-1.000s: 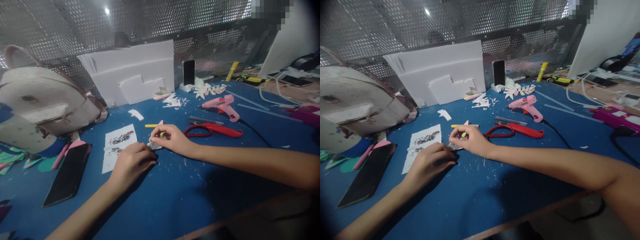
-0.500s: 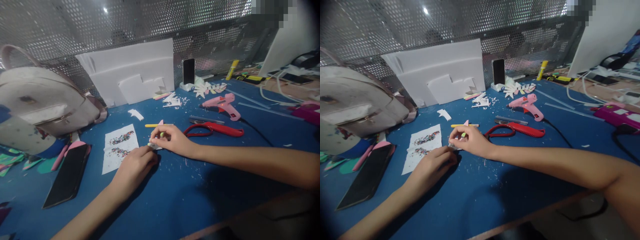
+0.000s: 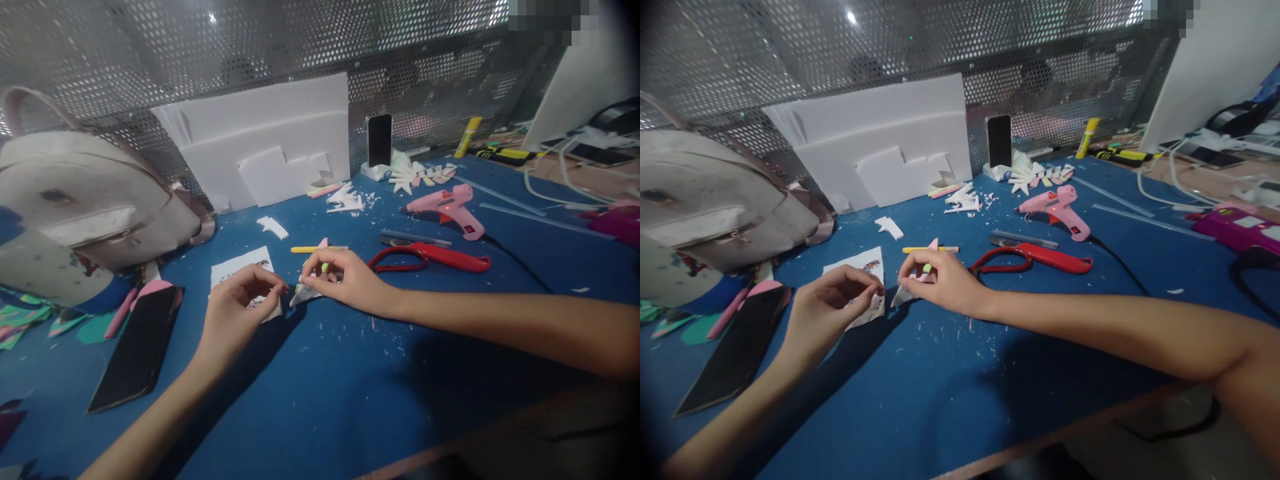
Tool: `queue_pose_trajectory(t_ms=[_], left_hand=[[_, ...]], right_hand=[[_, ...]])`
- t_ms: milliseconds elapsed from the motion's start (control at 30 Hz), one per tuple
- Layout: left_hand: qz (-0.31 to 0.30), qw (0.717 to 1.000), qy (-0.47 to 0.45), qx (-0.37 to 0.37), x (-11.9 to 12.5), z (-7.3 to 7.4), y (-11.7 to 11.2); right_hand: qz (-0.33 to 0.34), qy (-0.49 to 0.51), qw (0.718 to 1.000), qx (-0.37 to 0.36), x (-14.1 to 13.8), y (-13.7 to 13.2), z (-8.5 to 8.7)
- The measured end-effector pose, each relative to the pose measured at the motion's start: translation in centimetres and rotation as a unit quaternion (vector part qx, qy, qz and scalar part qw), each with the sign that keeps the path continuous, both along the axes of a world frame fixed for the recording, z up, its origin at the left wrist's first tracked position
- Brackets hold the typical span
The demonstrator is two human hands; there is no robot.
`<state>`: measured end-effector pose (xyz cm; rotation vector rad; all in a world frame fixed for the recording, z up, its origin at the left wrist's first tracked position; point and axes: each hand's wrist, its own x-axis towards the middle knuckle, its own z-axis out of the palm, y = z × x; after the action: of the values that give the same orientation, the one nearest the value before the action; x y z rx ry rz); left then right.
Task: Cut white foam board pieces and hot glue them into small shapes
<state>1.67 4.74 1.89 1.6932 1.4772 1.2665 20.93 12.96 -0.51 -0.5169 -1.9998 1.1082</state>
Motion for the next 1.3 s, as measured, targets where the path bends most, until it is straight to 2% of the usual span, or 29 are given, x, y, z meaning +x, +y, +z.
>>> queue_pose_trajectory(t_ms=[200,433,1300], left_hand=[[0.027,0.999,-0.010,0.023,-0.15,-0.37,0.09],[0.023,0.999,-0.032,0.024,0.01,-0.54,0.00],[0.010,0.999,0.007,0.048,-0.02,-0.54,-0.40]], right_hand=[[0.021,-0.026,0.998,0.055,0.23,-0.30,0.11],[0.023,-0.023,0.992,0.125,0.26,-0.68,0.12],[-0.007,-0.027,0.991,0.134,0.24,-0.55,0.04]])
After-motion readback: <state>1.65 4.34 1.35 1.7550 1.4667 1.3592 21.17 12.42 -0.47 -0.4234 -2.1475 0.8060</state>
